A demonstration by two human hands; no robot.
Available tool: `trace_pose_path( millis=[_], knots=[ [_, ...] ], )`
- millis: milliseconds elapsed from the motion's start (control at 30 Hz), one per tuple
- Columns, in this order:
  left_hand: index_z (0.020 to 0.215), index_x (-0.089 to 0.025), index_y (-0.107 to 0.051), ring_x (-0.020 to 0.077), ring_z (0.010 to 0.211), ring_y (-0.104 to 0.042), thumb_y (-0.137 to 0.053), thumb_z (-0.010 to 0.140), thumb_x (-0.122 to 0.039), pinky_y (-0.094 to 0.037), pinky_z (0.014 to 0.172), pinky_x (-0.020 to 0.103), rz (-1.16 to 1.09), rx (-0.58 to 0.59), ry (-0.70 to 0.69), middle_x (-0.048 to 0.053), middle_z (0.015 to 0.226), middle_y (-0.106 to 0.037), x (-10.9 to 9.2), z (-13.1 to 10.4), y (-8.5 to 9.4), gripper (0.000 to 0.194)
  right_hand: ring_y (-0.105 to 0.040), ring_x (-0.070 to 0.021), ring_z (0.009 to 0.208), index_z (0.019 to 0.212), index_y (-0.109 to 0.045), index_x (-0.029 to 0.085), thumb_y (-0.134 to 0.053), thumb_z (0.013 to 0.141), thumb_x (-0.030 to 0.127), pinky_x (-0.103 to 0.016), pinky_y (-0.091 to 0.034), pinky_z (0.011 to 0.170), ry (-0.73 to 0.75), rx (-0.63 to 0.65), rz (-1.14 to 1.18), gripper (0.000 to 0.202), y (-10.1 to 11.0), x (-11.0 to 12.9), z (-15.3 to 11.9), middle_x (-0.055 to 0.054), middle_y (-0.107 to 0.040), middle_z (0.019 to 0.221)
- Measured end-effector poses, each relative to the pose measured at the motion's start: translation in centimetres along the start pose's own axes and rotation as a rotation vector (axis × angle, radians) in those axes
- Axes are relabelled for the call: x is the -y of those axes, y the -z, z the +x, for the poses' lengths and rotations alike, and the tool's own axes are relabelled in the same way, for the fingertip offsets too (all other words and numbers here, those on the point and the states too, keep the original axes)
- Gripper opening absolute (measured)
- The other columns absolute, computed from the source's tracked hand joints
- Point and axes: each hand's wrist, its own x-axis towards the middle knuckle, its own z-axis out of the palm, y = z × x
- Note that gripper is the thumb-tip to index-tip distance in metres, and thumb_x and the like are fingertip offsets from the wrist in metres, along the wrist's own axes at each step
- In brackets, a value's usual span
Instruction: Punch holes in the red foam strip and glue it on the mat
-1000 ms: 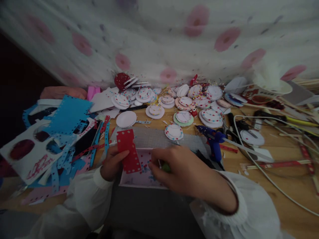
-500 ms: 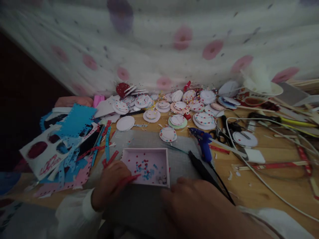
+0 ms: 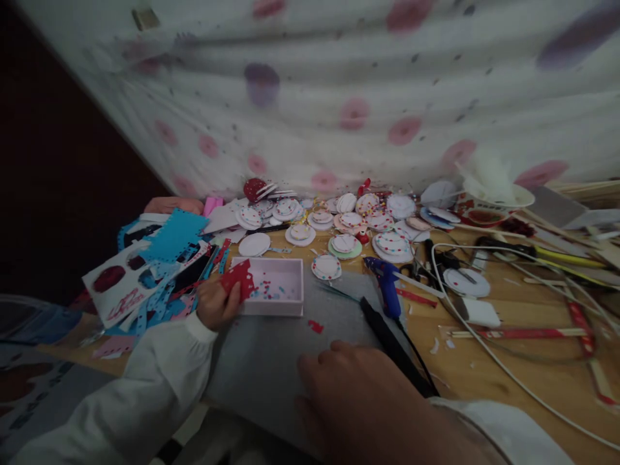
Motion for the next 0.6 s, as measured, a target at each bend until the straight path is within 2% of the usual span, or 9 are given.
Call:
trace_pose_path(
  millis=[100,200,400,500,600],
  knots=[
    [0.052,-0.019,-0.05,0.0142,0.045,-0.049,-0.054,0.084,-0.019,-0.038,0.055,0.029,0.045,0.002,0.087,0.0,0.046,-0.051,1.2,0.7,-1.4,0.033,-0.064,-0.0196,0.053,0.074,-0.067,0.022,-0.061,0.072,0.011,-0.03,-0.041,0.047,0.046,0.11,-0.092,0.013,-0.4,0.7,0.4,-0.004,-0.071,0.068],
    [0.054,-0.018,-0.054,0.0149,0.045,-0.049,-0.052,0.086,-0.023,-0.037,0.055,0.029,0.056,0.022,0.14,0.0,0.046,-0.051,2.0,1.2,-3.1,0.032,-0.068,-0.0229,0.067,0.084,-0.069,0.02,-0.058,0.077,0.01,-0.032,-0.048,0.058,0.054,0.137,-0.13,0.016,-1.5,0.9,1.2,-0.007,-0.073,0.079],
    [0.063,-0.016,-0.061,0.0151,0.047,-0.051,-0.045,0.09,-0.028,-0.038,0.057,0.028,0.027,0.069,0.187,0.002,0.047,-0.052,2.8,2.2,-5.2,0.034,-0.067,-0.0258,0.091,0.108,-0.065,0.01,-0.052,0.08,0.004,-0.035,-0.051,0.077,-0.022,0.152,-0.22,0.031,-4.5,-1.1,3.0,-0.016,-0.071,0.103],
    [0.064,-0.015,-0.062,0.016,0.051,-0.054,-0.044,0.091,-0.029,-0.04,0.06,0.029,-0.012,0.081,0.181,0.003,0.051,-0.055,2.5,2.9,-4.8,0.036,-0.066,-0.0256,0.092,0.105,-0.064,0.009,-0.048,0.084,0.005,-0.036,-0.05,0.079,-0.123,0.097,-0.305,0.027,-6.0,-3.0,3.3,-0.016,-0.07,0.099],
    [0.075,-0.015,-0.065,0.0185,0.068,-0.06,-0.039,0.095,-0.027,-0.045,0.07,0.032,-0.062,0.074,0.18,0.007,0.067,-0.064,1.8,3.3,-2.6,0.035,-0.064,-0.0257,0.088,0.097,-0.064,0.01,-0.049,0.083,0.004,-0.036,-0.048,0.077,-0.197,0.055,-0.374,0.021,-7.4,-4.8,3.7,-0.014,-0.068,0.091]
  ],
)
